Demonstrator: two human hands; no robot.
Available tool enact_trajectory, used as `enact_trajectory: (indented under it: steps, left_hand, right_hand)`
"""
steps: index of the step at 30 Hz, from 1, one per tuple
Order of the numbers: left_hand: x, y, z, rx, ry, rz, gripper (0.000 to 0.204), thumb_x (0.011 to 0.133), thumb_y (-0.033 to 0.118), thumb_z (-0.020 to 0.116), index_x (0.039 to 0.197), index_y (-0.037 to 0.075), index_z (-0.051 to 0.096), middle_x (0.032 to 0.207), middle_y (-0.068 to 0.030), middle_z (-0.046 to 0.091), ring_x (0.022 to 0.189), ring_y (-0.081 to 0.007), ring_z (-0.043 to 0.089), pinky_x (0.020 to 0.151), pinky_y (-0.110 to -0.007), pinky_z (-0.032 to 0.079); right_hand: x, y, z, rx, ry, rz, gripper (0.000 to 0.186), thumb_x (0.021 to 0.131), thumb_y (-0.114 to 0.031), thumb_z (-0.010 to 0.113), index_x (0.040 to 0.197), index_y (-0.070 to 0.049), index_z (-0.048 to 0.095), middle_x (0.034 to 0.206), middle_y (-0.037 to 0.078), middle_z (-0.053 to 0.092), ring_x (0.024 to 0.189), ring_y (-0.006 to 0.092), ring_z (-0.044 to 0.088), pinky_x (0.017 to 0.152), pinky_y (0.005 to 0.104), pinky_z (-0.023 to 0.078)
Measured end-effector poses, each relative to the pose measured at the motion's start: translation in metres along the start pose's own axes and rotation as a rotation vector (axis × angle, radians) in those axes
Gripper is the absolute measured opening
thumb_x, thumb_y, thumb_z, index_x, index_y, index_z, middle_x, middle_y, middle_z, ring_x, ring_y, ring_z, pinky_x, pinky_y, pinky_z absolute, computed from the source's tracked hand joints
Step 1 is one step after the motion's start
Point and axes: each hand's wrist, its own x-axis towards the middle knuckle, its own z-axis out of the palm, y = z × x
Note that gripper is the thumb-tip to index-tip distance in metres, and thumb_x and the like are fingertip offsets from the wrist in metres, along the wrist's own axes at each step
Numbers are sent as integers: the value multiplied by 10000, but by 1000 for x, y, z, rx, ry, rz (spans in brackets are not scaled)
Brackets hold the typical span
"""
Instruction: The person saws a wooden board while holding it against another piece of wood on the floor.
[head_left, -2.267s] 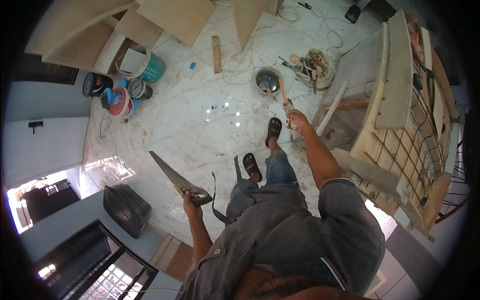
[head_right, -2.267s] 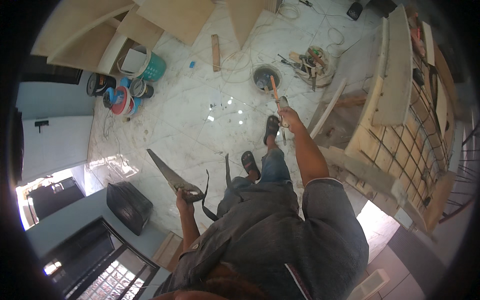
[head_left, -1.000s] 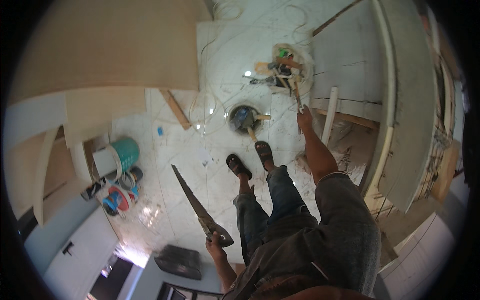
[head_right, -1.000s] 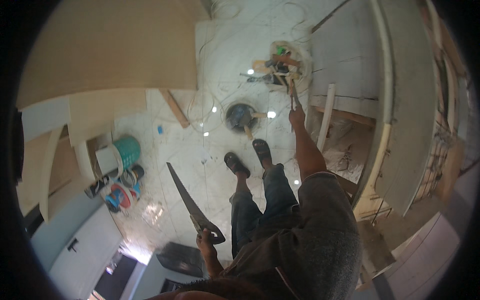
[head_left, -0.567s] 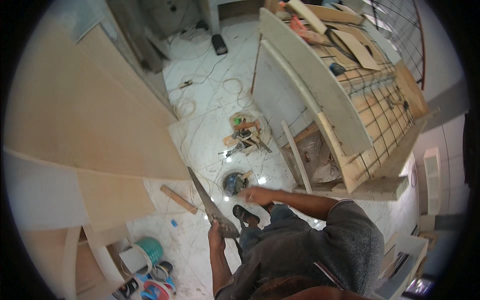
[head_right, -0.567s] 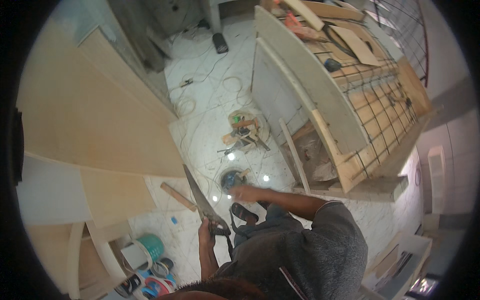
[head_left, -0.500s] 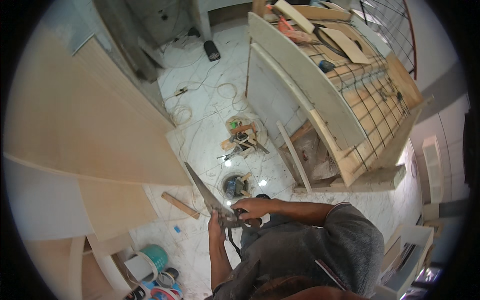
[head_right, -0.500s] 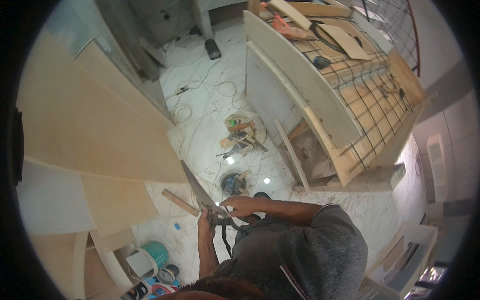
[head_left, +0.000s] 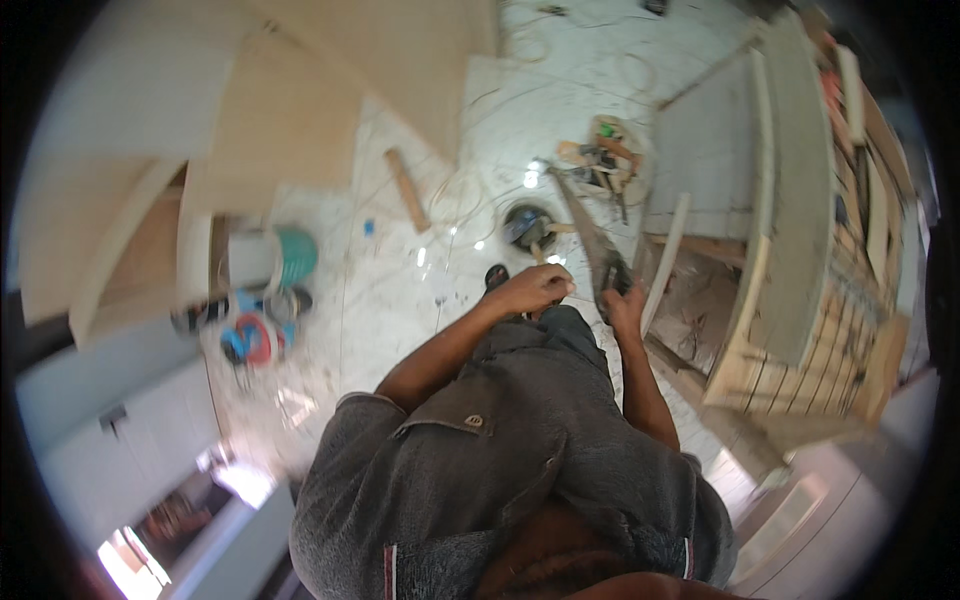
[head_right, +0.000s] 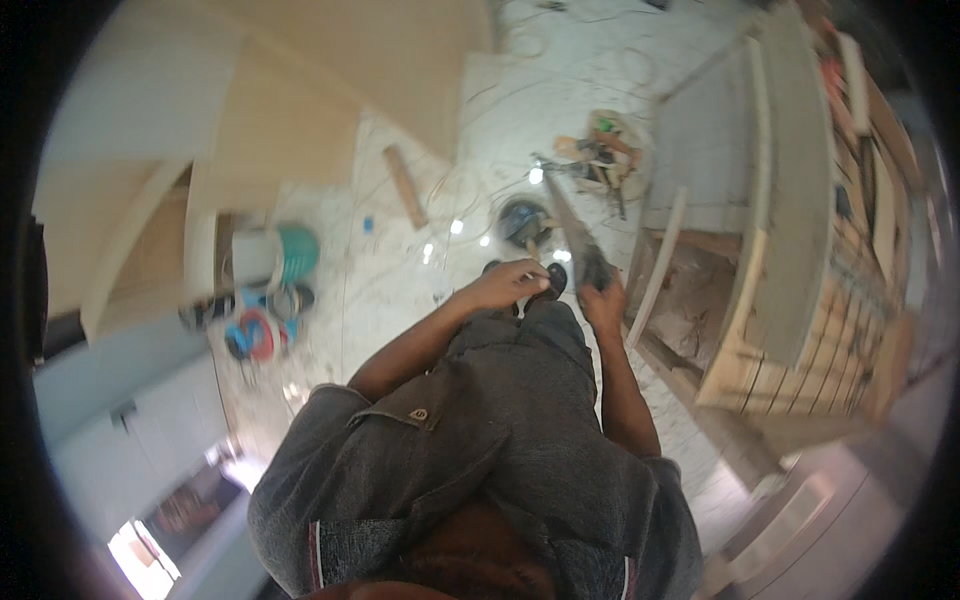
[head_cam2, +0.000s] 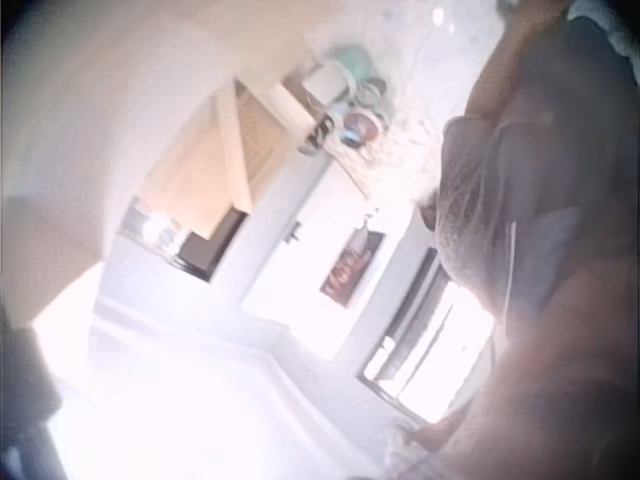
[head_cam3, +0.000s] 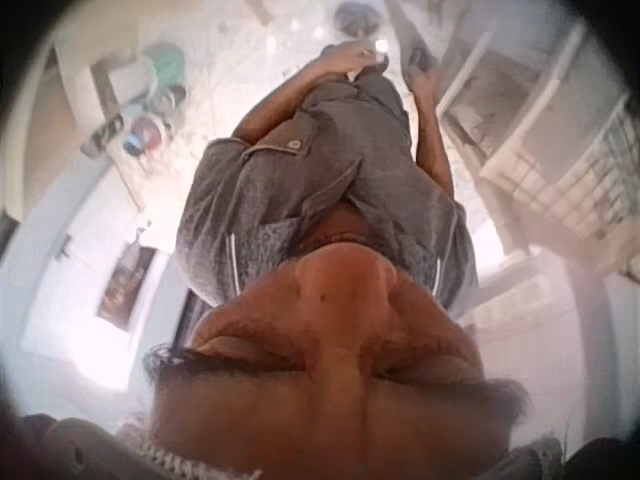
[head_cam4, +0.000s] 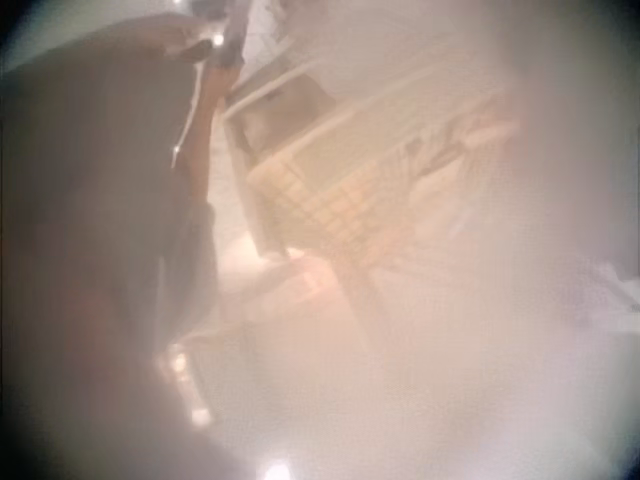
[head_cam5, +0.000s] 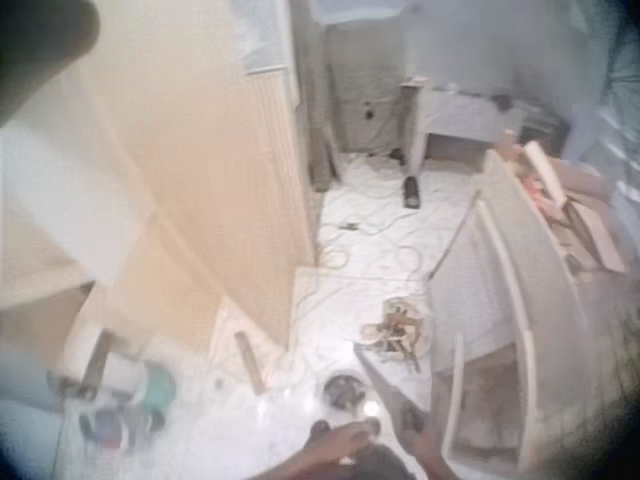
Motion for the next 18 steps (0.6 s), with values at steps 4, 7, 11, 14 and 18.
enact_trajectory:
  steps: [4, 7, 11, 14, 18]
  left_hand:
    - [-65, -131, -11, -35, 428, -105, 393, 920, 368, 581, 1073, 9, 628, 1082, -136, 628, 1046, -248, 592, 915, -345, 451]
    - [-146, -224, 31, -280, 716, -363, 434, 931, 413, 550, 1143, 36, 582, 1055, -100, 615, 963, -218, 585, 846, -350, 463]
    - [-221, -279, 142, -810, 1053, -800, 489, 867, 466, 593, 1107, 42, 568, 924, -64, 599, 792, -177, 563, 625, -346, 450]
    - [-232, -300, 217, -901, 1083, -978, 427, 885, 431, 571, 1067, 45, 571, 874, -48, 574, 713, -165, 554, 556, -324, 429]
    - [-183, -275, 260, -1084, 1097, -891, 378, 889, 390, 575, 1066, 57, 591, 853, -27, 573, 664, -139, 533, 555, -318, 428]
  right_hand:
    - [5, 55, -27, 122, -66, 35, 411, 723, -59, 624, 1119, 19, 547, 988, 101, 620, 904, 221, 585, 841, 319, 453]
    - [37, 80, -45, 19, -52, 83, 391, 718, -43, 622, 1097, 14, 544, 915, 73, 596, 841, 194, 563, 796, 292, 449]
    - [69, 59, -61, -92, -188, 88, 273, 744, -55, 596, 1010, -28, 542, 832, 46, 565, 707, 170, 522, 657, 291, 434]
    - [91, 77, -75, -232, -296, 39, 259, 743, -61, 585, 996, -23, 544, 772, 38, 554, 658, 170, 496, 631, 287, 423]
    - [118, 138, -87, -395, -370, -40, 270, 738, -72, 606, 992, -5, 543, 709, 37, 552, 589, 156, 505, 565, 300, 429]
